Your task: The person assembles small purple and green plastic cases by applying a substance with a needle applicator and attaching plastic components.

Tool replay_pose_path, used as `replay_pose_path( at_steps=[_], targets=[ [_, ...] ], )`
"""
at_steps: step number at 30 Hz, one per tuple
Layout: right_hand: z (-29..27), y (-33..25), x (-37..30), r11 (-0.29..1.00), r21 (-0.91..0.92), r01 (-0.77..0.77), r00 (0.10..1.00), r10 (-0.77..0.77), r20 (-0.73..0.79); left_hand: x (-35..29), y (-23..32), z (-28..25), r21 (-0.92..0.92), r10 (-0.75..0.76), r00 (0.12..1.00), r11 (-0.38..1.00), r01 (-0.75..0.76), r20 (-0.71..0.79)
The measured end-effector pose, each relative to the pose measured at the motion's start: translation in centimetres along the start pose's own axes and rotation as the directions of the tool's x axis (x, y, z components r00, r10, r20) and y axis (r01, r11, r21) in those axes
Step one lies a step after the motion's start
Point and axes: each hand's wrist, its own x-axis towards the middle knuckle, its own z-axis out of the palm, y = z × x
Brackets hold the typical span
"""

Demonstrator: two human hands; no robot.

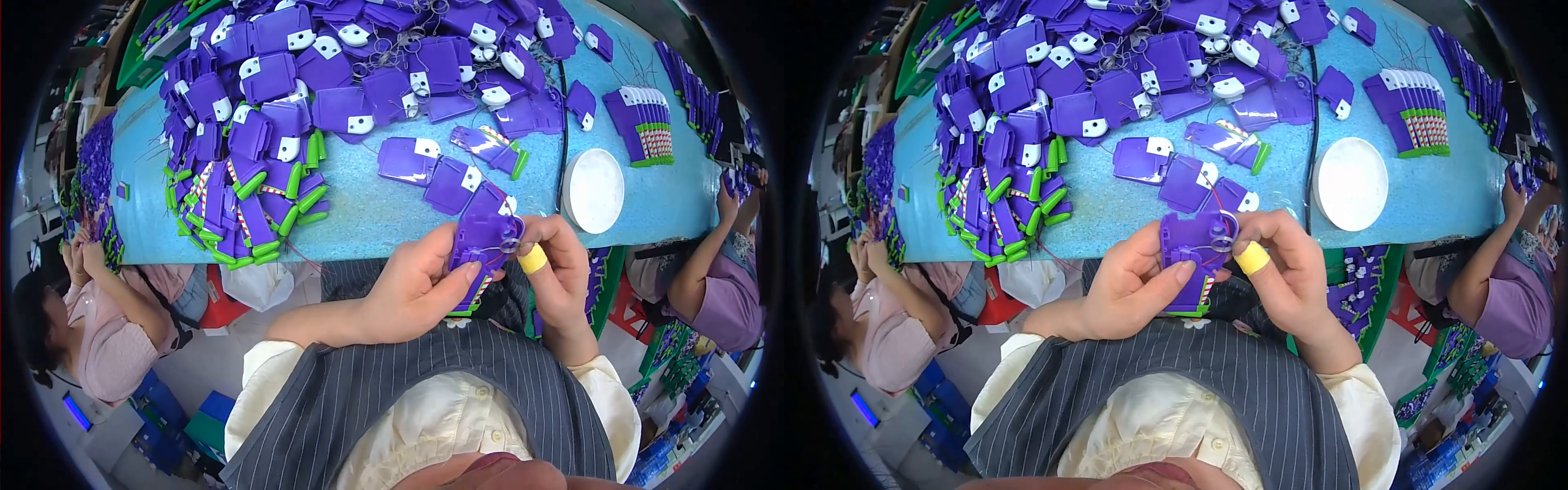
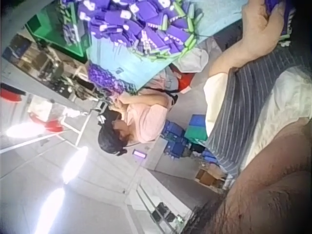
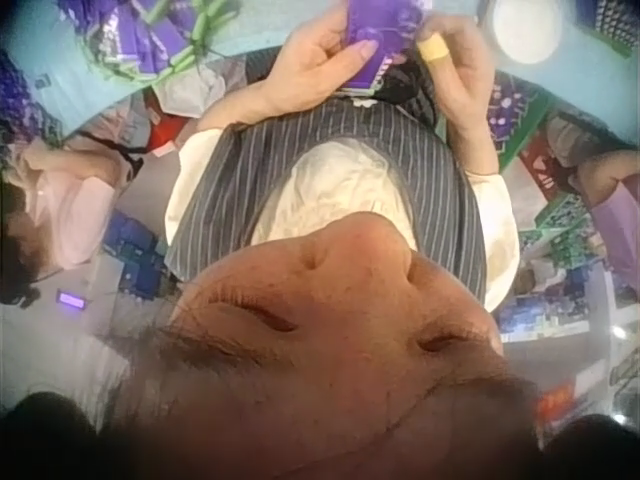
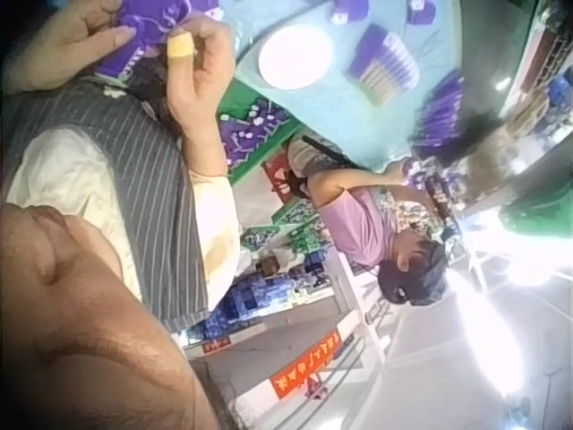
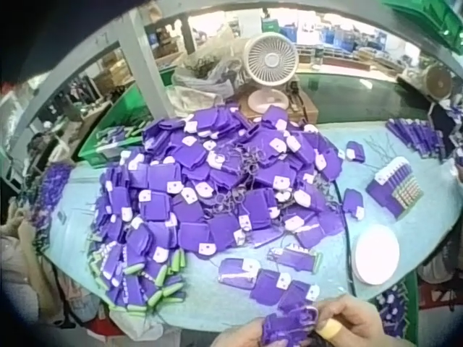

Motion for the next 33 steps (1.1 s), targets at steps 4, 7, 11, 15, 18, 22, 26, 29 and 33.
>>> replay_pose_path(
  at_steps=[4,7,11,15,18,22,26,29,33],
  targets=[
    [-0.2,-1.0,-0.2,0.997,0.022,-0.076,0.993,0.078,-0.085,0.1,0.7,-1.3,0.166,-0.198,0.968,0.971,0.172,0.155],
    [-2.3,-2.9,0.4,0.958,-0.148,-0.248,0.967,0.253,0.02,0.1,0.6,-1.5,0.33,-0.254,0.938,0.929,0.168,0.238],
    [-3.8,-1.9,0.9,0.921,0.007,-0.39,0.849,0.356,0.391,0.3,1.0,-1.4,0.589,-0.326,0.861,0.807,0.038,0.391],
    [-3.3,1.4,1.3,0.905,0.362,-0.224,0.974,0.198,0.106,-1.5,-0.3,-1.9,-0.214,-0.142,0.925,0.95,0.227,0.351],
    [-0.2,2.2,2.3,0.326,-0.942,-0.076,0.982,-0.141,-0.128,-2.4,-1.2,-1.9,-0.276,-0.164,0.981,0.943,0.185,0.099],
    [-0.6,3.1,1.0,0.482,-0.873,-0.078,0.961,-0.197,-0.194,-2.9,-1.7,-2.1,-0.184,-0.269,0.962,0.949,0.257,-0.044],
    [-1.0,2.4,0.7,0.619,-0.782,-0.07,0.955,-0.184,-0.231,-2.7,-1.2,-2.1,-0.167,-0.269,0.961,0.952,0.256,-0.065],
    [-0.5,2.7,1.6,0.396,-0.917,-0.039,0.952,-0.264,-0.154,-2.1,-0.9,-2.2,-0.153,-0.22,0.975,0.965,0.212,-0.039],
    [0.2,1.0,0.3,0.737,-0.674,-0.05,0.942,-0.19,-0.277,-2.0,-0.8,-2.0,-0.08,-0.139,0.99,0.987,0.136,-0.03]
  ],
)
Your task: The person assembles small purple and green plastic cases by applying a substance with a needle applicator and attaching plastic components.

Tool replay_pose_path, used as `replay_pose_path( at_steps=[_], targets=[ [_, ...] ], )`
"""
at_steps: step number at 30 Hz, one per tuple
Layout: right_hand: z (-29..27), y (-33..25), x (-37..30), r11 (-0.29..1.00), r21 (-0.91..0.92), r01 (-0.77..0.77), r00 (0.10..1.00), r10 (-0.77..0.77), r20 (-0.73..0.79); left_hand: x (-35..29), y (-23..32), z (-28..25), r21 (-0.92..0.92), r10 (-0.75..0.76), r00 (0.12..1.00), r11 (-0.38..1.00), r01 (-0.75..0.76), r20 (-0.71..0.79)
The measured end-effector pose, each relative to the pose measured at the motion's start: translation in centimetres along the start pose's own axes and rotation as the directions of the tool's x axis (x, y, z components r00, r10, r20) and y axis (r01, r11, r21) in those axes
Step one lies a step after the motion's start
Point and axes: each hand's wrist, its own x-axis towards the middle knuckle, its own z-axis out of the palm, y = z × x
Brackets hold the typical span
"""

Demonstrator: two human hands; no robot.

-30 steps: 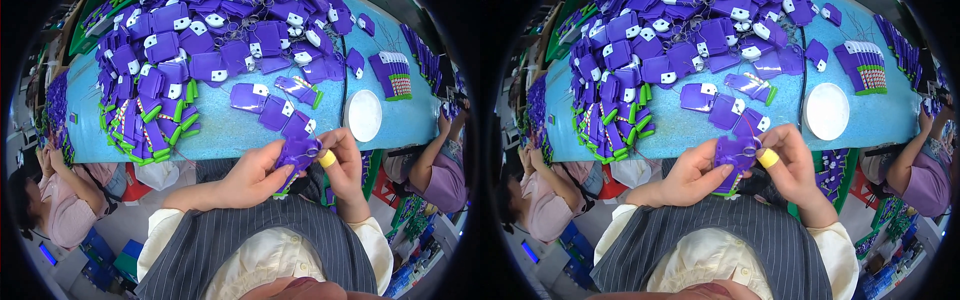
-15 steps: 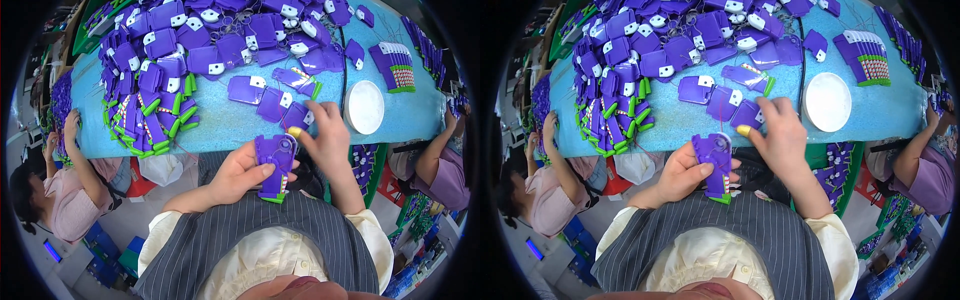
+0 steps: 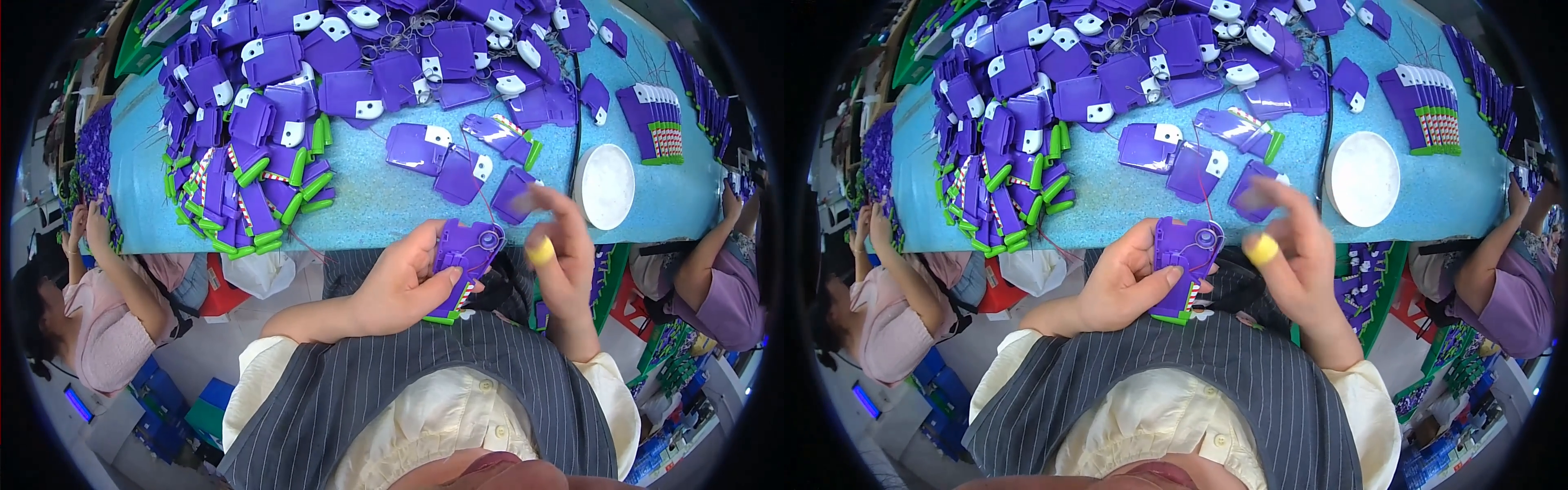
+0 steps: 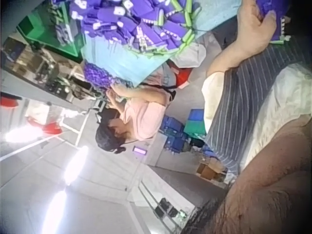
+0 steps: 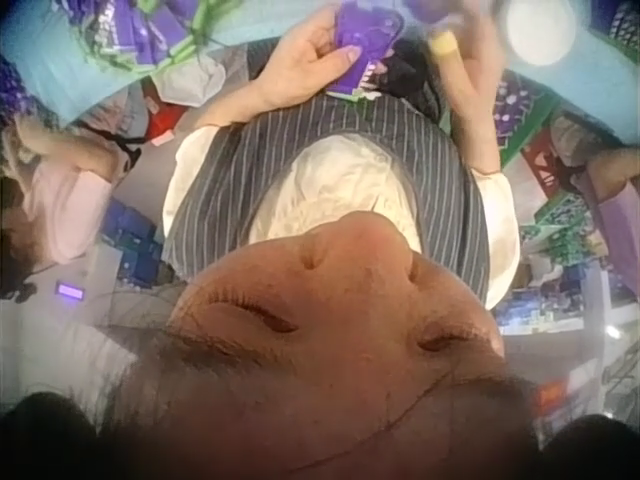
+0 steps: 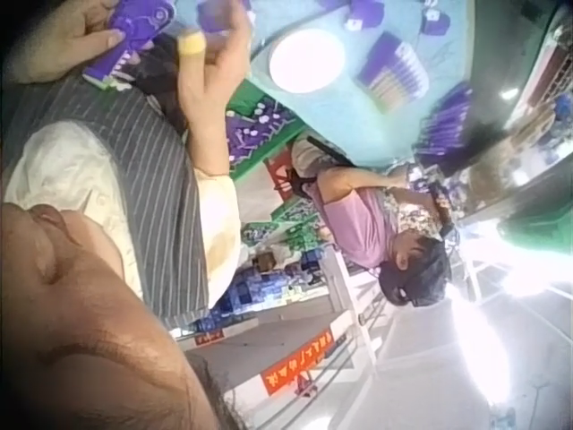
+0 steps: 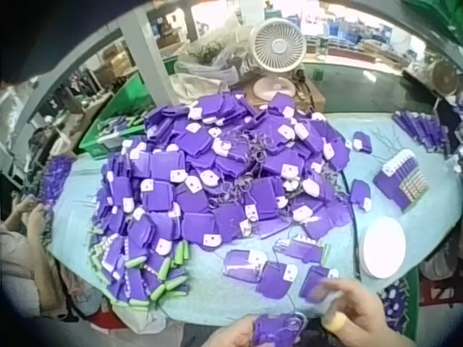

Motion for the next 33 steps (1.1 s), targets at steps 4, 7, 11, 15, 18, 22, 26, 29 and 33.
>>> replay_pose_path(
  at_steps=[4,7,11,15,18,22,26,29,33],
  targets=[
    [-1.1,-1.4,1.0,0.678,0.45,-0.582,0.73,0.191,0.656,0.2,0.6,-0.4,0.17,-0.08,0.99,0.984,0.059,0.116],
    [-1.6,-1.2,1.2,0.624,0.485,-0.613,0.711,0.166,0.684,0.4,1.2,-0.3,0.342,-0.159,0.972,0.935,0.092,0.174],
    [-2.1,1.2,2.2,0.42,0.49,-0.764,0.538,-0.006,0.843,1.3,1.5,-0.4,0.452,-0.185,0.922,0.892,0.013,0.339],
    [-1.5,1.6,0.6,0.162,0.534,-0.83,0.533,-0.055,0.845,0.8,0.2,-0.8,0.168,-0.067,0.908,0.986,-0.004,0.414],
    [-0.9,2.7,0.3,0.78,0.579,-0.24,0.953,0.074,0.295,0.0,-0.2,-0.9,-0.087,-0.058,0.953,0.992,0.087,0.298],
    [0.5,1.6,1.2,0.759,-0.608,0.235,0.97,-0.218,0.103,-0.3,-1.2,-0.7,-0.127,-0.104,0.994,0.986,0.106,0.018],
    [-1.0,1.4,-1.1,0.985,-0.134,0.105,0.988,-0.088,0.13,-0.5,-1.0,-1.0,-0.099,-0.149,0.988,0.984,0.146,-0.025],
    [-0.8,0.6,-1.1,0.874,0.418,-0.25,0.94,0.115,0.321,-0.4,-1.0,-0.8,-0.062,-0.134,0.991,0.989,0.133,-0.022],
    [1.2,-0.3,0.5,0.742,0.556,-0.374,0.875,0.083,0.476,-0.1,-0.6,-0.8,0.082,-0.129,0.989,0.989,0.123,0.068]
  ],
)
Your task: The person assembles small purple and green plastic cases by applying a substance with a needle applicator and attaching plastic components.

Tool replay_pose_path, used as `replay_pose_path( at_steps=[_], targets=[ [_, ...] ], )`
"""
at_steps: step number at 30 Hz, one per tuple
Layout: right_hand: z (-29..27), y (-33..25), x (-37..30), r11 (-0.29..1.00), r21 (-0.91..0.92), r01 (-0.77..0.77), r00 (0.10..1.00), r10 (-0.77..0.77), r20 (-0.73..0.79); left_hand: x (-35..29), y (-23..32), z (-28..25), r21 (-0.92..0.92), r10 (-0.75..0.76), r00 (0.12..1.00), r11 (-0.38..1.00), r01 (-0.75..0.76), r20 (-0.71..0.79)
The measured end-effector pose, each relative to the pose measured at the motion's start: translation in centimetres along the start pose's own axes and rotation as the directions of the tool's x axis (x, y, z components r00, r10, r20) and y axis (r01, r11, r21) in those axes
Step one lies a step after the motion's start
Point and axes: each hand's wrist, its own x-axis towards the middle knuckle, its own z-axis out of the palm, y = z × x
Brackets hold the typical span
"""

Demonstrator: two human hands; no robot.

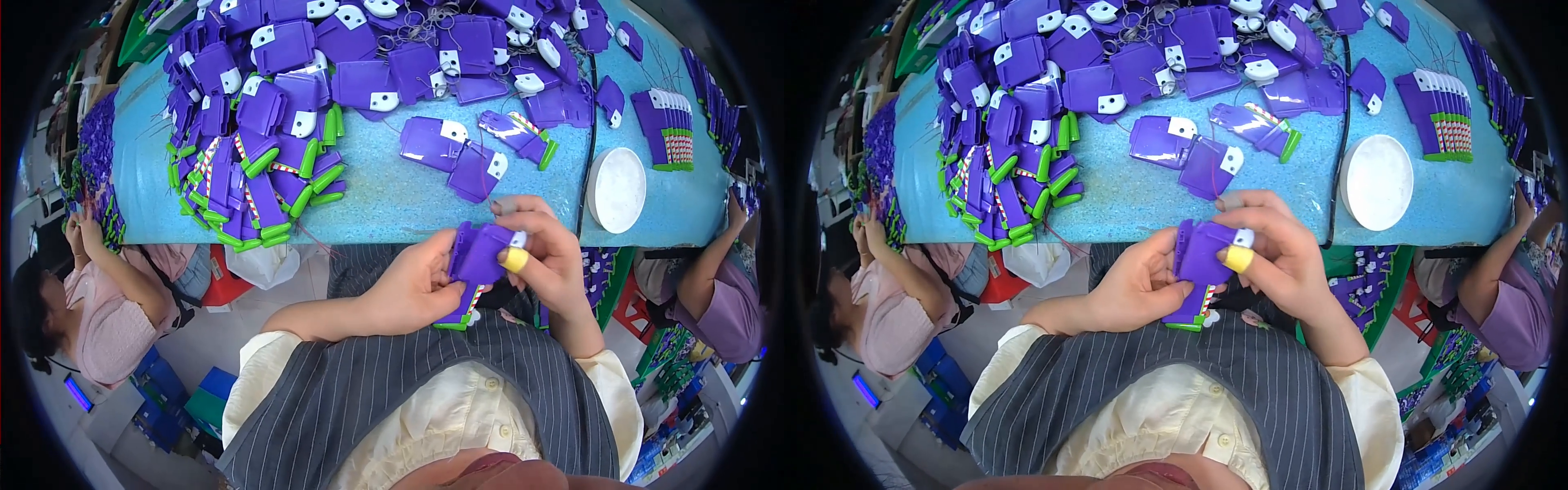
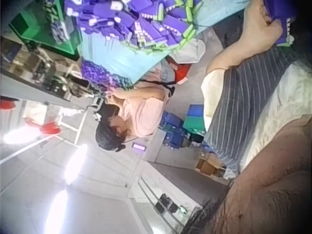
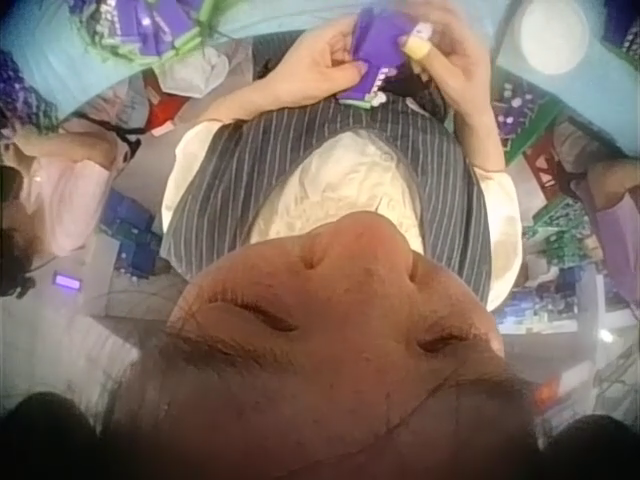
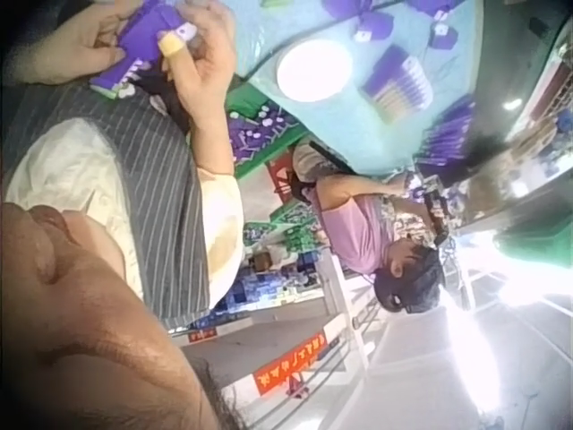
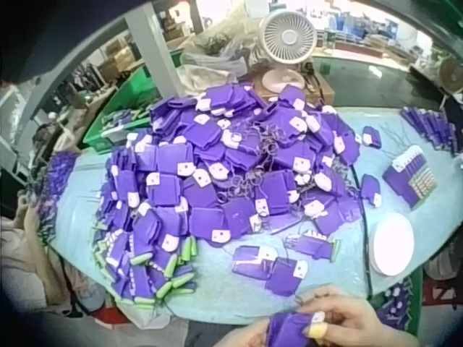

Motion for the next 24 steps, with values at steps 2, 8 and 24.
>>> replay_pose_path(
  at_steps=[2,8,24],
  targets=[
    [-0.3,0.3,0.6,0.996,-0.006,-0.084,0.993,0.084,0.077,0.0,0.0,0.6,-0.004,0.003,0.999,1.0,-0.004,-0.044],
    [0.2,0.5,0.0,0.998,-0.059,-0.025,0.999,0.027,0.035,-0.2,0.0,1.3,0.085,0.055,0.997,0.995,-0.051,-0.05],
    [1.3,0.7,-0.9,0.988,0.146,0.039,0.997,-0.028,-0.077,0.4,-0.7,-0.2,0.368,0.28,0.96,0.892,-0.263,0.009]
  ],
)
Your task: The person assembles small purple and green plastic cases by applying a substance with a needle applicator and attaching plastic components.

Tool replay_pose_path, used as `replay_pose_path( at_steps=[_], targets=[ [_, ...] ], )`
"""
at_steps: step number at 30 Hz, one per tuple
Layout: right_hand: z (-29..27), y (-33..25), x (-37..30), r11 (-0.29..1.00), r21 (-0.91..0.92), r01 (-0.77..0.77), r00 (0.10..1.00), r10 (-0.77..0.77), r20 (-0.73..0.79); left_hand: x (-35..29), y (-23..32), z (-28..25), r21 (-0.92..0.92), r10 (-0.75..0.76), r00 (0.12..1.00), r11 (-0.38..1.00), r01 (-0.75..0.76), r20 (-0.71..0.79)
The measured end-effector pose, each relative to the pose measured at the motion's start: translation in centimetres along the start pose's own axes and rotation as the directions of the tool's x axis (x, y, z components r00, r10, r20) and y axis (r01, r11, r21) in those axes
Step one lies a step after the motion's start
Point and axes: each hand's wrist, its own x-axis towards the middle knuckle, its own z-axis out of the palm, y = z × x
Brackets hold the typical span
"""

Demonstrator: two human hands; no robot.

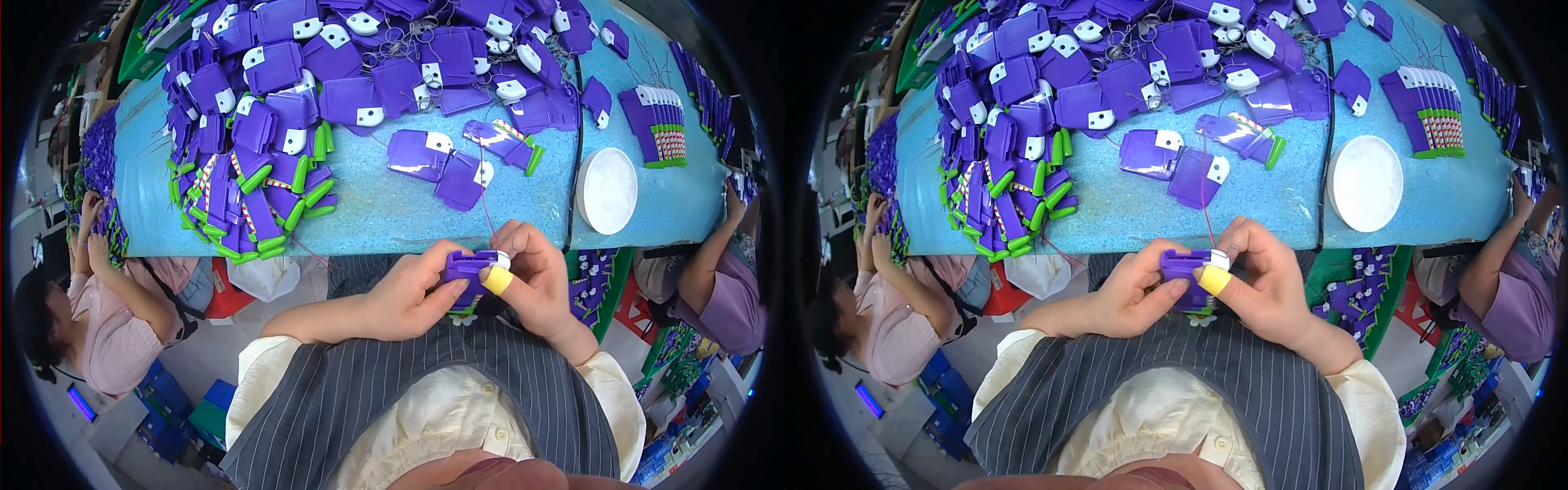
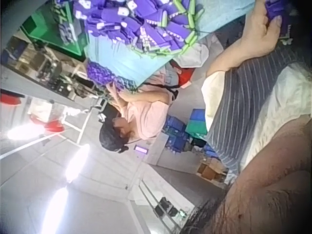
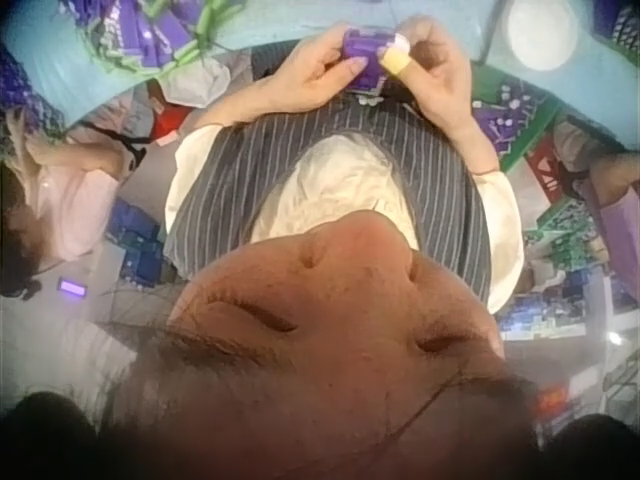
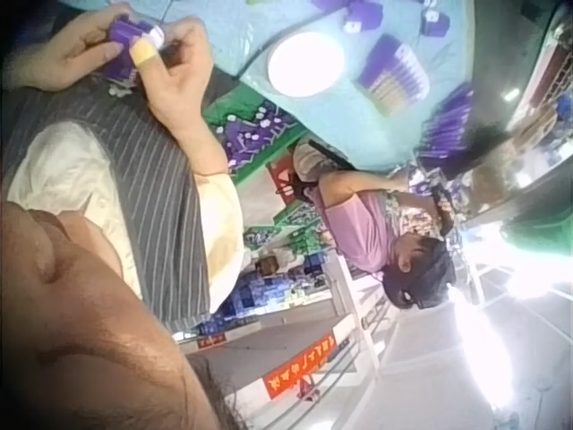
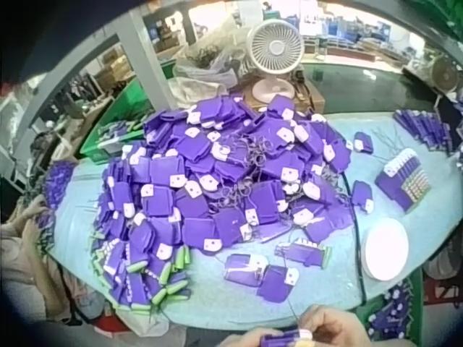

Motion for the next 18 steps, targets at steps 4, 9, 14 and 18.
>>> replay_pose_path(
  at_steps=[4,9,14,18],
  targets=[
    [-1.2,-0.7,0.8,0.879,-0.449,0.161,0.987,-0.132,0.096,2.3,0.9,-1.3,0.031,0.023,0.998,0.999,-0.025,0.057],
    [-1.5,-1.9,-0.7,0.888,-0.459,0.035,0.994,-0.079,-0.077,2.1,2.4,-0.6,0.149,0.273,0.947,0.957,-0.249,-0.169],
    [-1.9,-0.4,-1.9,0.812,-0.575,0.102,0.994,-0.055,0.099,2.3,2.0,0.6,-0.269,0.172,0.936,0.928,-0.258,-0.307],
    [-1.0,-0.2,-1.7,0.863,-0.499,0.076,0.997,-0.054,0.058,1.5,0.9,1.6,-0.177,0.138,0.944,0.964,-0.197,-0.3]
  ],
)
